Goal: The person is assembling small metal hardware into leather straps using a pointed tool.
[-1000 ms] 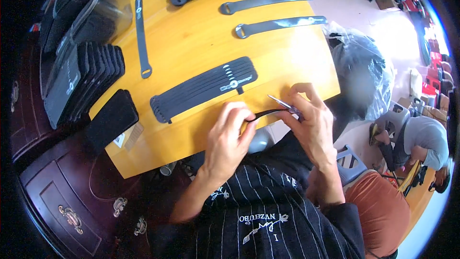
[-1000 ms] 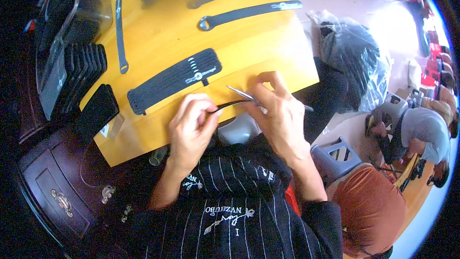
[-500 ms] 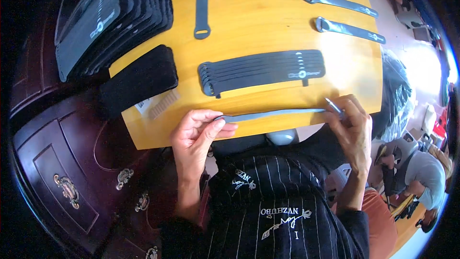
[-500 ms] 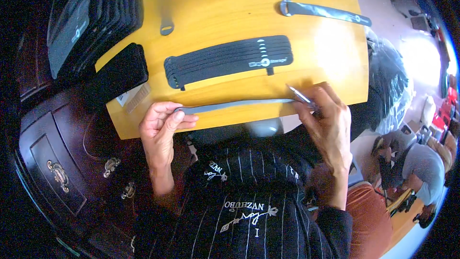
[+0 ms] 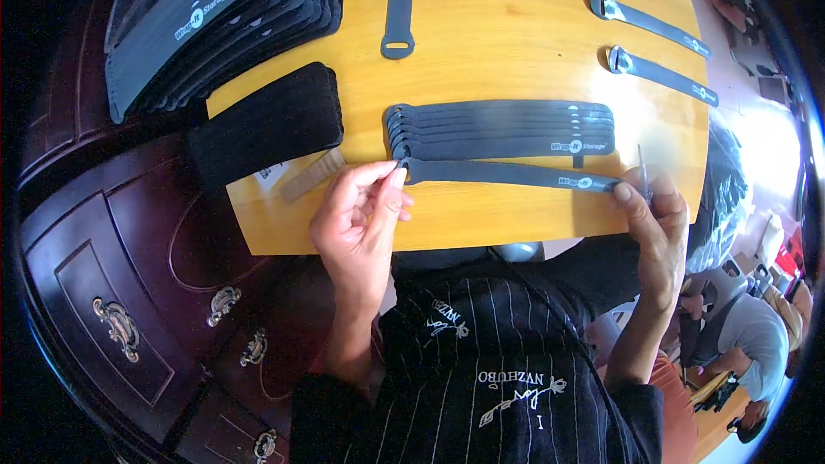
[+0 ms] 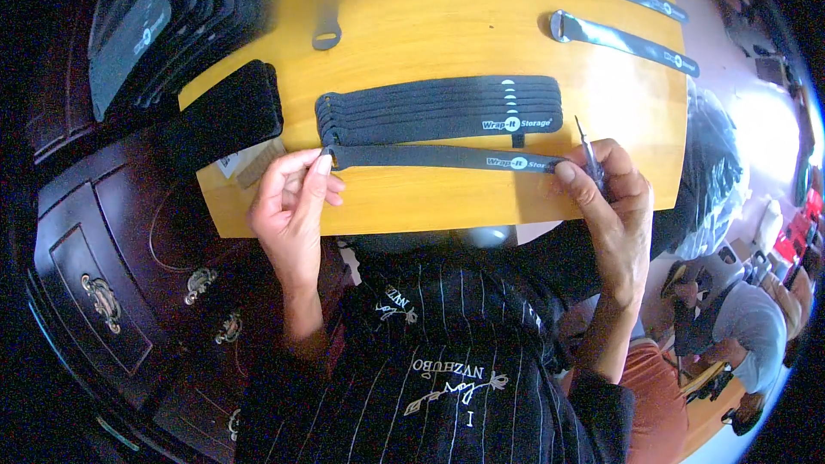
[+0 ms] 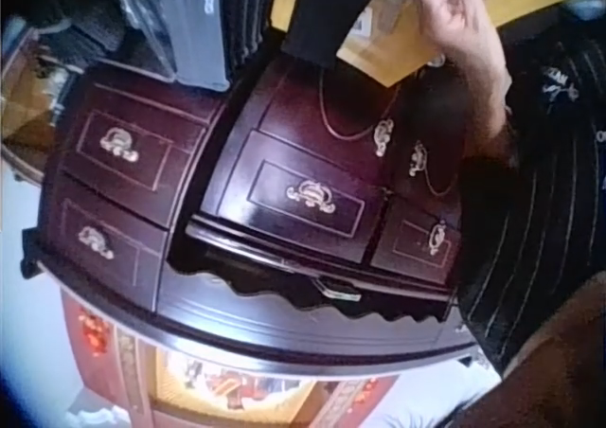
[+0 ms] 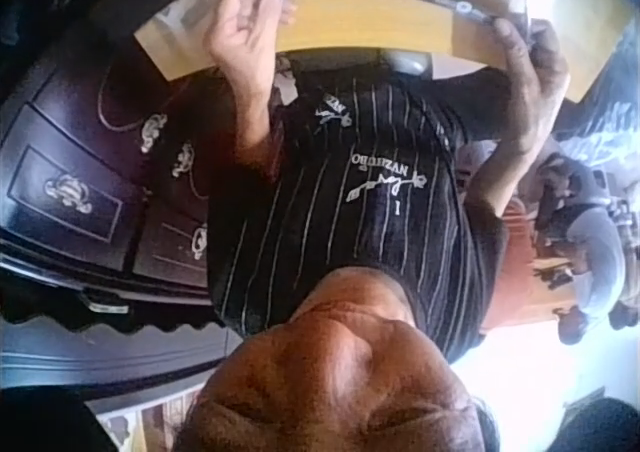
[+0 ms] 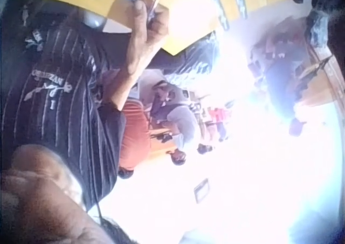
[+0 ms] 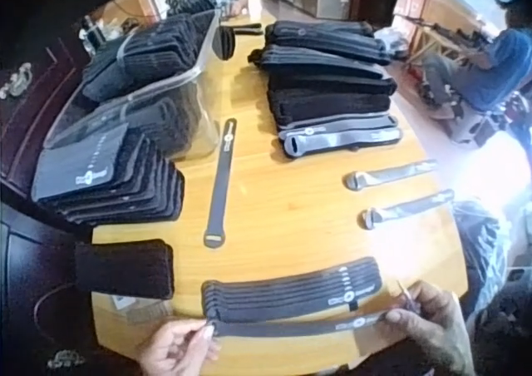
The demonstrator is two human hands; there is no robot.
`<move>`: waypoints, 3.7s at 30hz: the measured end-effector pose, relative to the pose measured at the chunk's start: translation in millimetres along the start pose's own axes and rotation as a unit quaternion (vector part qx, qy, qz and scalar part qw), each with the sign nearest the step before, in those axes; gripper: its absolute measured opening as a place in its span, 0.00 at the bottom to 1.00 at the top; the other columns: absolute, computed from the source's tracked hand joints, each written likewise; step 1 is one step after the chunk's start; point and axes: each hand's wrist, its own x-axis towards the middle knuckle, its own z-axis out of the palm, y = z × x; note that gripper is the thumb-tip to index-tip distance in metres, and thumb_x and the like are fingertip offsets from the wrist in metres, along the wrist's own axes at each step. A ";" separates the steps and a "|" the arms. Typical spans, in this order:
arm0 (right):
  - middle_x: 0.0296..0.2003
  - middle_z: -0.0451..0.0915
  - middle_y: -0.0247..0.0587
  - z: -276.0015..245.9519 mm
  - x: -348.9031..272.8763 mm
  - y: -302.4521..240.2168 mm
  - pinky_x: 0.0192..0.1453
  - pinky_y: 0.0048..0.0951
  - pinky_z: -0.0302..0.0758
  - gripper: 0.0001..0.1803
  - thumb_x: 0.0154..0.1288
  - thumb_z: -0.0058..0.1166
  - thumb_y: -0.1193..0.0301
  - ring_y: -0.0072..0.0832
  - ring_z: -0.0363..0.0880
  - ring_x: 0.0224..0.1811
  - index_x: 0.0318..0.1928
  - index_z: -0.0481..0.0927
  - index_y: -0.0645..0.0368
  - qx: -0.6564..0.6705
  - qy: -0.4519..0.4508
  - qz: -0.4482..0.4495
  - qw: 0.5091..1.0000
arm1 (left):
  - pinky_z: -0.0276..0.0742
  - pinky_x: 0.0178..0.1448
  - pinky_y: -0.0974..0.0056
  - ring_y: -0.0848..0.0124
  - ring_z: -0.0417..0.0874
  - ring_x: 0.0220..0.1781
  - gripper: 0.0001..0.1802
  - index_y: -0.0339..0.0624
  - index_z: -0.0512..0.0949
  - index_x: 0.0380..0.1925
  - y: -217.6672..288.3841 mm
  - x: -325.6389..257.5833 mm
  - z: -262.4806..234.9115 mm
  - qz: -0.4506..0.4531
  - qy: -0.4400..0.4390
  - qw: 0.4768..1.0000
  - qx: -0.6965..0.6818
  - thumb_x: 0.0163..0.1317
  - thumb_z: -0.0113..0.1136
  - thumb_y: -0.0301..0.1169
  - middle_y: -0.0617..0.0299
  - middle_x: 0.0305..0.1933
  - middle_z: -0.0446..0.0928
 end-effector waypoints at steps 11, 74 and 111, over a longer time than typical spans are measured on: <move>0.27 0.77 0.25 0.8 9.8 -0.1 0.38 0.16 0.66 0.08 0.65 0.60 0.67 0.12 0.70 0.30 0.34 0.77 0.58 -0.043 0.008 0.022 0.999 | 0.70 0.30 0.78 0.84 0.75 0.26 0.06 0.34 0.77 0.36 -2.7 3.3 7.8 0.020 0.046 0.996 0.076 0.60 0.62 0.16 0.67 0.28 0.78; 0.17 0.75 0.42 9.6 22.5 1.8 0.26 0.31 0.71 0.13 0.61 0.63 0.65 0.28 0.74 0.19 0.33 0.76 0.62 -0.204 0.082 -0.108 0.969 | 0.66 0.30 0.77 0.84 0.69 0.25 0.05 0.36 0.75 0.35 19.0 5.8 9.9 -0.014 0.040 0.990 0.136 0.61 0.62 0.20 0.69 0.27 0.73; 0.47 0.79 0.42 -39.8 -0.1 4.4 0.41 0.34 0.77 0.21 0.57 0.60 0.74 0.37 0.81 0.40 0.53 0.78 0.52 -0.191 0.123 -0.280 0.933 | 0.73 0.31 0.71 0.79 0.74 0.25 0.06 0.35 0.77 0.32 62.4 19.7 151.2 0.276 -0.218 0.927 0.132 0.55 0.64 0.18 0.59 0.35 0.78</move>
